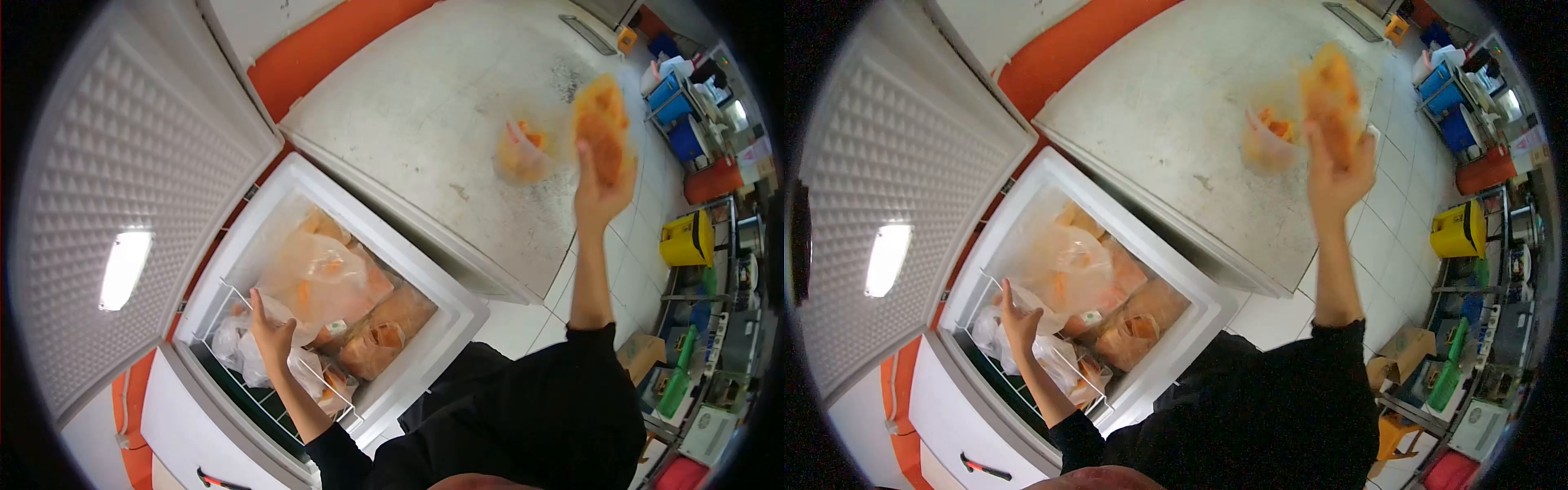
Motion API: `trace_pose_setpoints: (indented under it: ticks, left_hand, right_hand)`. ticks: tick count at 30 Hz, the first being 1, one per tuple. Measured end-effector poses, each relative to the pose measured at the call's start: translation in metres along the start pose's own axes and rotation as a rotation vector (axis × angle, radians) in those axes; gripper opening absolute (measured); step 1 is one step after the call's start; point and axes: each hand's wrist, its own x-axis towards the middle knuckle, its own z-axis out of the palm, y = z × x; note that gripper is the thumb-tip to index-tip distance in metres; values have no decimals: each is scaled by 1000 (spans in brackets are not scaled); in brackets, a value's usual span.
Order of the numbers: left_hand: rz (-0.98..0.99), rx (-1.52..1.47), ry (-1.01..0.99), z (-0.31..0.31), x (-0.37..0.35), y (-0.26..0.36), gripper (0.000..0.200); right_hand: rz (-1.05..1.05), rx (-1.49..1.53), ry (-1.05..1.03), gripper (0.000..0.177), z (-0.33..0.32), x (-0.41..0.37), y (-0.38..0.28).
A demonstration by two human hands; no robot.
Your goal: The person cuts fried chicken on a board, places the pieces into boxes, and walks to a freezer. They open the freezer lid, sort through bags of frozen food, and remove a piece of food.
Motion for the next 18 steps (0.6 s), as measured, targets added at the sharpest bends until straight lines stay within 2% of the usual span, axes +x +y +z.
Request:
trace_pose_setpoints:
  ticks: [2, 3, 4, 5, 6, 7, 8, 10, 11, 12, 13, 14, 16, 18]
  left_hand:
    - [46, -3, 14, -2, 3, 27, 88]
    - [-31, -12, -44, -6, 4, 52, 87]
    - [-121, -20, -89, -11, 3, 73, 85]
    - [94, 5, -23, -11, 4, 78, 82]
    - [45, 104, -44, -18, 5, 98, 82]
    - [-33, 209, -64, -27, 3, 123, 82]
    - [-4, 205, -61, -35, 0, 142, 83]
    - [194, -4, 1, -48, -5, 170, 79]
    - [168, 19, 38, -59, -17, 193, 79]
    - [94, -274, -18, -68, -25, 220, 75]
    - [42, -569, -79, -77, -28, 235, 70]
    - [48, -562, -63, -86, -31, 231, 70]
    - [-177, -1153, -387, -99, -30, 199, 62]
    - [-250, -910, -438, -63, -41, 140, 51]
  right_hand:
    - [-6, -46, -95, 32, -10, 41, 54]
    - [-2, -34, -89, 32, -19, 51, 64]
    - [57, -287, -459, 41, -22, 60, 70]
    - [95, -525, -843, 50, -14, 65, 70]
    - [73, -469, -886, 50, -9, 64, 54]
    - [-119, -480, -735, 62, -12, 59, 26]
    - [-297, -475, -576, 74, -14, 46, 6]
    - [-96, 194, -865, 100, -1, -13, -28]
    - [-70, 335, -899, 110, 10, -57, -40]
    - [-47, 464, -921, 120, 23, -109, -46]
    - [-18, 507, -840, 124, 37, -162, -41]
    - [125, 533, -960, 122, 50, -197, -48]
    - [406, 538, -1145, 119, 84, -252, -71]
    - [542, 547, -1189, 115, 105, -286, -93]
